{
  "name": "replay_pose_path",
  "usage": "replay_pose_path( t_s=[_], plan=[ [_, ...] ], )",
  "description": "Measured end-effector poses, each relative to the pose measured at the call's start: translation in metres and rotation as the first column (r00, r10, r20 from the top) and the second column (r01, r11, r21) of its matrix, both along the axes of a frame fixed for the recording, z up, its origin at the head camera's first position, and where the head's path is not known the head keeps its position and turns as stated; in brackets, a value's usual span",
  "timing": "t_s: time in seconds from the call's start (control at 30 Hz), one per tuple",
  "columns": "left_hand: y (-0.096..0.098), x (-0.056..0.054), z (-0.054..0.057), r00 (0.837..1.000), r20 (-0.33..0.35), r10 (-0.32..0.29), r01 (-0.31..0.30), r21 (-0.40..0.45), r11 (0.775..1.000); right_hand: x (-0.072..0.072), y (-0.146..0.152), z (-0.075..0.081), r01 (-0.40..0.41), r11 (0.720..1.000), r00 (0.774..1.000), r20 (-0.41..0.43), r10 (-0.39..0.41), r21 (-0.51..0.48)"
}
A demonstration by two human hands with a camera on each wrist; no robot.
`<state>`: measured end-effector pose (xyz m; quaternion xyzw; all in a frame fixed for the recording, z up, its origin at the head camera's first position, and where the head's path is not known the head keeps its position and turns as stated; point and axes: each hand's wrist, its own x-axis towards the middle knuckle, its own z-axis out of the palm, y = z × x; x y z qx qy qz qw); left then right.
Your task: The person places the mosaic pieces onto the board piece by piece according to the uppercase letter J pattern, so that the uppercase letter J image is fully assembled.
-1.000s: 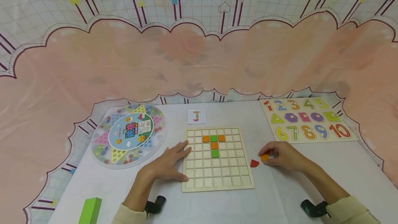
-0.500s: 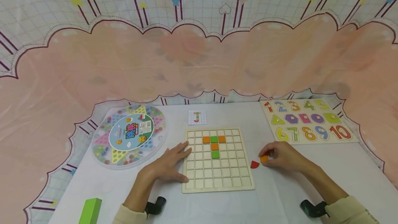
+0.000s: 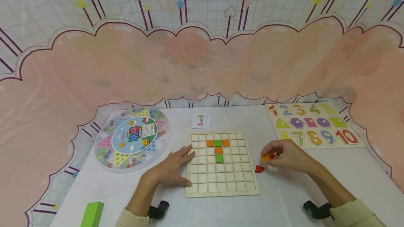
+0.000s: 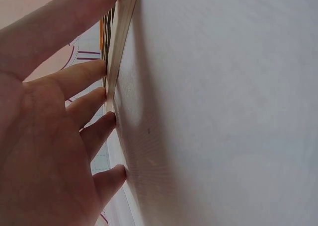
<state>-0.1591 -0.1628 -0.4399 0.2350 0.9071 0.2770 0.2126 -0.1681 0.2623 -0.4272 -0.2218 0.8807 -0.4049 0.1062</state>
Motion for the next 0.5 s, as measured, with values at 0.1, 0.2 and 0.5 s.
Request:
replay_pose_path(
  t_s=[0.1, 0.2, 0.5],
  plan=[
    [0.002, 0.0, 0.0, 1.0, -0.003, -0.007, 0.007, 0.009, 1.0, -0.002, -0.003, 0.002, -0.011, 0.998, 1.0, 0.029, 0.013, -0.056],
    [0.005, 0.001, 0.002, 1.0, 0.004, -0.007, 0.007, 0.011, 1.0, -0.003, -0.008, 0.001, -0.004, 0.995, 0.999, 0.031, 0.007, -0.097],
    [0.002, 0.001, 0.002, 1.0, 0.008, 0.012, -0.012, -0.008, 1.0, -0.011, -0.031, -0.009, 0.007, 0.992, 1.0, 0.014, -0.006, -0.122]
  ],
)
